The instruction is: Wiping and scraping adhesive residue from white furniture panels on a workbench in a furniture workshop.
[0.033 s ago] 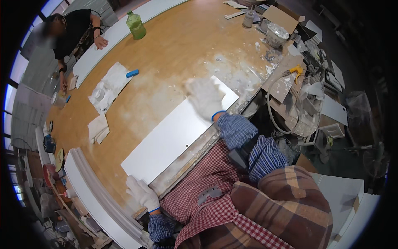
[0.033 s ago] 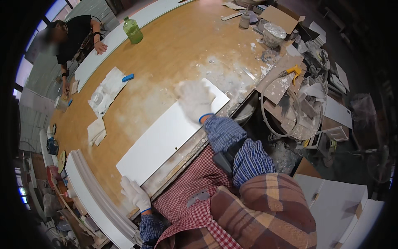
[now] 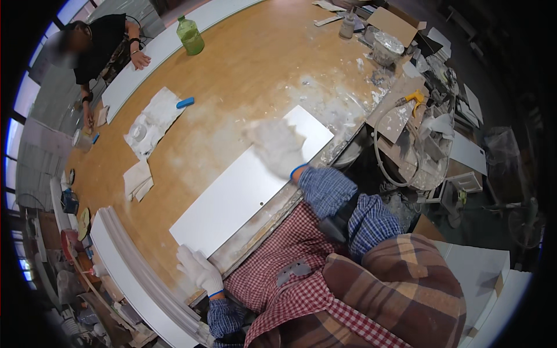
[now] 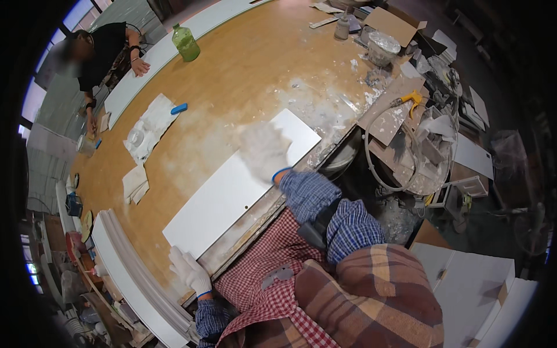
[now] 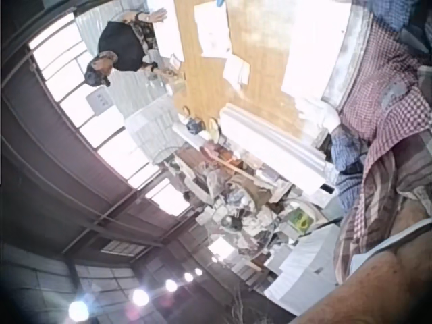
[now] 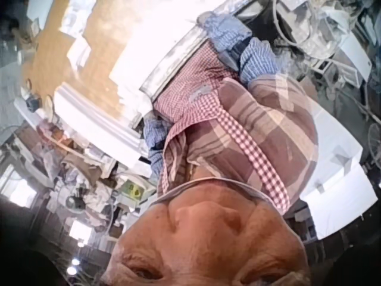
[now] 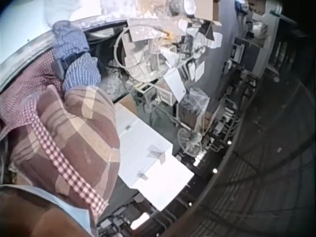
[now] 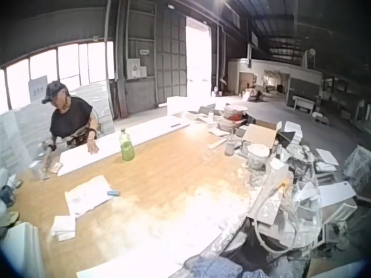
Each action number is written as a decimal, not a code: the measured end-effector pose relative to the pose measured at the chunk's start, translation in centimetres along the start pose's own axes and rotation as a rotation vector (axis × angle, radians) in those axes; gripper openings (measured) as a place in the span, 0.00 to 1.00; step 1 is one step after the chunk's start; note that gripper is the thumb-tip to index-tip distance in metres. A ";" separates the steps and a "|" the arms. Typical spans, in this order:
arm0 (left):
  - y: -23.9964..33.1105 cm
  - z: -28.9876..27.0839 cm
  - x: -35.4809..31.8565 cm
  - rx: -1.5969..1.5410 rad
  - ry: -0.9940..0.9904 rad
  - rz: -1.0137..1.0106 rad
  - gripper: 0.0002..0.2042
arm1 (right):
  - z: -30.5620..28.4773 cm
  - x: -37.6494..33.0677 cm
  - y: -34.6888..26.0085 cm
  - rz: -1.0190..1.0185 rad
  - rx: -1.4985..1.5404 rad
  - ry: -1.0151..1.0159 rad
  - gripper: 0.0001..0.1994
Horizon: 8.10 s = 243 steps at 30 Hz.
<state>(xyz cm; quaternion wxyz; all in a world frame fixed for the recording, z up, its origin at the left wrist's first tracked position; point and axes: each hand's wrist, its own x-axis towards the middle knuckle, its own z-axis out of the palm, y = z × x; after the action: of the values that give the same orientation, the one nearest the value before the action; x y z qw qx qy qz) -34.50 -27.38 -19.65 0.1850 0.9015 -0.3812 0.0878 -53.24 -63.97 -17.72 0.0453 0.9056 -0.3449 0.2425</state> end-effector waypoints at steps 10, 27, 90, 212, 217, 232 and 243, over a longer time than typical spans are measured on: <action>-1.4 -0.3 -1.1 -0.067 -0.069 -0.041 0.25 | -5.4 -3.5 4.0 -0.199 -0.063 -0.262 0.20; -1.4 -0.2 -1.3 -0.865 0.240 -0.389 0.29 | 0.6 -2.5 -27.5 -0.677 0.681 -0.116 0.21; -1.0 -0.9 0.3 -0.201 -0.019 -0.057 0.17 | -3.9 1.9 -2.5 0.095 0.297 -0.630 0.17; 1.6 -4.0 -9.2 -1.530 -0.518 -1.196 0.29 | -2.5 -5.8 -11.6 -0.578 0.744 0.029 0.11; 1.9 -3.7 -10.1 -1.689 -0.399 -1.168 0.29 | -0.7 0.3 2.2 -0.297 0.279 -0.260 0.19; 1.0 -3.5 -9.3 -2.252 -0.553 -0.979 0.45 | -3.4 -6.9 -23.1 -0.807 0.608 -0.250 0.20; 0.3 -2.9 -9.6 -2.596 -0.451 -0.842 0.65 | -11.1 -7.4 -17.3 -1.292 0.729 -0.614 0.16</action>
<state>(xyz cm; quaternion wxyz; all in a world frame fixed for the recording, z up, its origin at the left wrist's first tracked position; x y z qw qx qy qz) -41.41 -20.09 -19.79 0.8310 0.1256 0.0878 -0.5347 -51.42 -43.63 -9.97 -0.2190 0.9103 0.3513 0.0057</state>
